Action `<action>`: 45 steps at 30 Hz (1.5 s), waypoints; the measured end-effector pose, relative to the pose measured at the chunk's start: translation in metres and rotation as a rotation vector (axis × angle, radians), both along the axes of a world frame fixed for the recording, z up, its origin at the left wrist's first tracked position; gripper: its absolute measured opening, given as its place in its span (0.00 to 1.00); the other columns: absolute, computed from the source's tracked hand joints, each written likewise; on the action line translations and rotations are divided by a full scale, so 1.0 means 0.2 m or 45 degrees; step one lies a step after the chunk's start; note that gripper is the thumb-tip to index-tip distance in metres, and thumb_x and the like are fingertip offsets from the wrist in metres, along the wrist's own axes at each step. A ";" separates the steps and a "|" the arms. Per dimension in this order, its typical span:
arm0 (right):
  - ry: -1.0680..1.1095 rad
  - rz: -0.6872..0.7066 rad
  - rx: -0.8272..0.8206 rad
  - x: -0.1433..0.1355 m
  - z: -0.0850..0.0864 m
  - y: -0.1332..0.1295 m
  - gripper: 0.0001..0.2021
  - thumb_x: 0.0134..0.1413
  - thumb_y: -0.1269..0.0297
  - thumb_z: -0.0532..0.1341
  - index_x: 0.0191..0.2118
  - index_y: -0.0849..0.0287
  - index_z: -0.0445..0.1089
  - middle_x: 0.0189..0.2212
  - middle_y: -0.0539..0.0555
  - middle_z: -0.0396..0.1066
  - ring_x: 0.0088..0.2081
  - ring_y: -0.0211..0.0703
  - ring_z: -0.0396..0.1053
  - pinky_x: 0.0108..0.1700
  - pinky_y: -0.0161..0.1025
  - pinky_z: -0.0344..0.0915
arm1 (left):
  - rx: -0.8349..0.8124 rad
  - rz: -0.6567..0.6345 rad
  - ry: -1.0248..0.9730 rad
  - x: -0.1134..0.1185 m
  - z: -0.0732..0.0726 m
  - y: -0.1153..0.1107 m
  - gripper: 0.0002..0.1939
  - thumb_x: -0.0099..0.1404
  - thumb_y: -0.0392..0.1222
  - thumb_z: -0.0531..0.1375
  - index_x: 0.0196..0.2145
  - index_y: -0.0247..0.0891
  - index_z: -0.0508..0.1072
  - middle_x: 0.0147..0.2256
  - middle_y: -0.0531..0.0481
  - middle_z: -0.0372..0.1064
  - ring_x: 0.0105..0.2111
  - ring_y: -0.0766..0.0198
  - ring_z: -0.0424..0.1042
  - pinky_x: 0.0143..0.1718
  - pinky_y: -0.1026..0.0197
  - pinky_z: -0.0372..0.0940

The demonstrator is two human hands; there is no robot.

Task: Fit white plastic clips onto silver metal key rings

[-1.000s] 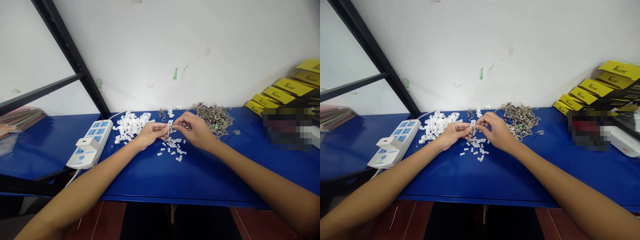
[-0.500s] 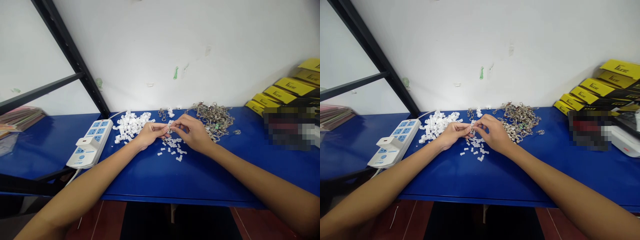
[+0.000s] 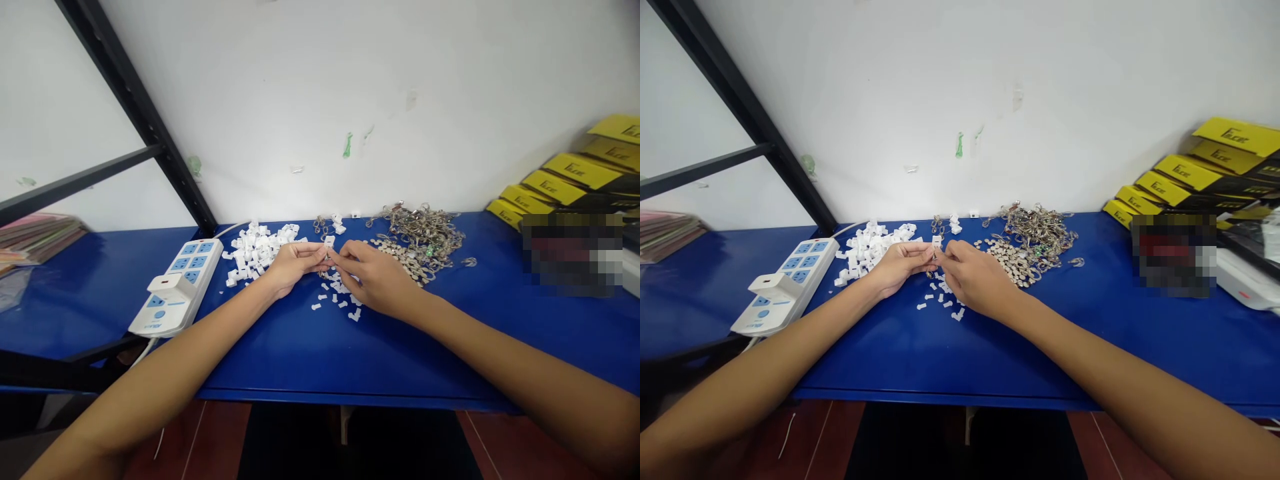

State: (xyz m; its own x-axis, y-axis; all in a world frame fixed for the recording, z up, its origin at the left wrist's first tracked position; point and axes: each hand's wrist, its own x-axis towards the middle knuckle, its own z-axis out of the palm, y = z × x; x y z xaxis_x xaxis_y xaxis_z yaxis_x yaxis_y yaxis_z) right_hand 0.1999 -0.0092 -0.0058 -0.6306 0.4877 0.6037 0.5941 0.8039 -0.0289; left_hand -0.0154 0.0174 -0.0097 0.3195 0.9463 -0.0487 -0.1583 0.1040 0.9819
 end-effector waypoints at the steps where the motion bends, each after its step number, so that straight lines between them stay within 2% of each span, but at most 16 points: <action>1: 0.009 -0.017 0.021 0.00 0.01 0.00 0.16 0.70 0.67 0.53 0.55 0.64 0.73 0.37 0.60 0.69 0.35 0.48 0.66 0.32 0.43 0.64 | 0.002 -0.002 0.004 0.00 0.00 0.00 0.18 0.58 0.46 0.75 0.42 0.33 0.84 0.41 0.41 0.82 0.42 0.57 0.81 0.53 0.52 0.72; 4: 0.183 -0.083 0.034 0.01 0.03 0.00 0.12 0.67 0.64 0.59 0.53 0.61 0.71 0.40 0.61 0.70 0.40 0.50 0.69 0.35 0.44 0.67 | 0.012 -0.044 0.046 0.00 0.01 0.00 0.17 0.60 0.48 0.74 0.42 0.34 0.84 0.38 0.41 0.82 0.40 0.58 0.80 0.51 0.53 0.71; 7: 0.281 -0.114 0.032 0.01 0.05 0.02 0.21 0.64 0.61 0.65 0.59 0.59 0.65 0.51 0.65 0.71 0.49 0.56 0.70 0.46 0.50 0.71 | 0.032 -0.090 0.086 0.00 0.02 -0.01 0.17 0.61 0.50 0.73 0.42 0.35 0.84 0.40 0.40 0.82 0.40 0.59 0.80 0.49 0.54 0.71; 9: 0.251 -0.091 0.046 0.01 0.04 0.03 0.24 0.65 0.61 0.65 0.63 0.57 0.63 0.53 0.63 0.72 0.51 0.56 0.71 0.49 0.51 0.71 | 0.050 -0.111 0.105 0.00 0.03 -0.02 0.18 0.62 0.51 0.72 0.45 0.36 0.84 0.43 0.41 0.82 0.40 0.60 0.79 0.50 0.55 0.71; 14: 0.250 0.000 0.164 0.02 0.01 0.05 0.08 0.68 0.67 0.61 0.50 0.57 0.72 0.43 0.58 0.78 0.43 0.50 0.73 0.45 0.47 0.70 | 0.093 -0.133 0.130 0.00 0.02 -0.01 0.20 0.62 0.53 0.72 0.47 0.38 0.84 0.38 0.44 0.81 0.39 0.62 0.78 0.48 0.57 0.71; 19: 0.249 0.033 0.158 0.02 0.02 0.04 0.09 0.68 0.70 0.59 0.50 0.58 0.73 0.42 0.59 0.78 0.42 0.49 0.71 0.45 0.47 0.69 | 0.126 -0.209 0.171 -0.01 0.02 0.01 0.19 0.62 0.53 0.71 0.45 0.38 0.84 0.39 0.44 0.80 0.40 0.61 0.78 0.44 0.60 0.70; 25: 0.290 0.071 0.119 0.01 0.02 0.02 0.09 0.70 0.72 0.56 0.49 0.59 0.71 0.41 0.59 0.76 0.40 0.49 0.69 0.43 0.47 0.68 | 0.137 -0.406 0.214 -0.04 0.04 0.03 0.21 0.64 0.52 0.71 0.51 0.40 0.82 0.45 0.42 0.80 0.44 0.61 0.77 0.47 0.60 0.70; 31: 0.265 0.099 -0.051 0.05 0.04 0.04 0.12 0.71 0.69 0.54 0.54 0.57 0.70 0.48 0.61 0.73 0.48 0.50 0.72 0.47 0.46 0.70 | 0.144 -0.408 0.213 -0.05 0.04 0.03 0.19 0.65 0.51 0.70 0.48 0.37 0.82 0.39 0.44 0.79 0.42 0.62 0.77 0.47 0.59 0.71; 34: 0.240 0.016 -0.176 0.11 0.05 0.08 0.13 0.71 0.64 0.56 0.56 0.55 0.70 0.48 0.61 0.73 0.45 0.49 0.74 0.44 0.46 0.71 | 0.172 -0.375 0.216 -0.05 0.04 0.02 0.19 0.66 0.50 0.69 0.48 0.36 0.80 0.39 0.44 0.79 0.42 0.61 0.78 0.47 0.57 0.72; 37: 0.229 -0.075 -0.275 0.17 0.03 0.14 0.10 0.71 0.64 0.56 0.48 0.54 0.74 0.44 0.58 0.74 0.43 0.49 0.73 0.44 0.47 0.70 | 0.158 -0.347 0.211 -0.05 0.03 0.02 0.20 0.65 0.50 0.70 0.50 0.35 0.79 0.41 0.42 0.79 0.42 0.59 0.79 0.48 0.54 0.74; 39: 0.200 -0.070 -0.341 0.19 0.01 0.18 0.09 0.69 0.63 0.58 0.44 0.55 0.76 0.42 0.58 0.74 0.44 0.50 0.72 0.45 0.48 0.69 | 0.147 -0.338 0.201 -0.05 0.03 0.02 0.21 0.65 0.51 0.70 0.50 0.35 0.79 0.42 0.41 0.80 0.43 0.57 0.79 0.47 0.53 0.75; 45: 0.203 -0.077 -0.594 0.15 -0.04 0.25 0.07 0.64 0.61 0.62 0.39 0.55 0.78 0.36 0.55 0.74 0.35 0.45 0.69 0.40 0.44 0.66 | 0.216 -0.349 0.271 -0.04 0.03 0.02 0.21 0.66 0.52 0.69 0.51 0.36 0.79 0.39 0.43 0.80 0.42 0.59 0.79 0.45 0.57 0.75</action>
State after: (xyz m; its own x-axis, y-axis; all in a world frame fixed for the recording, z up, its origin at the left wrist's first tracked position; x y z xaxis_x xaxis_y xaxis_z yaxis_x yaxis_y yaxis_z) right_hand 0.2300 0.0409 -0.0133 -0.5106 0.7617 0.3988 0.5982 0.6479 -0.4716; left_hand -0.0240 0.0216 -0.0029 0.5612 0.8276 0.0087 0.0617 -0.0523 0.9967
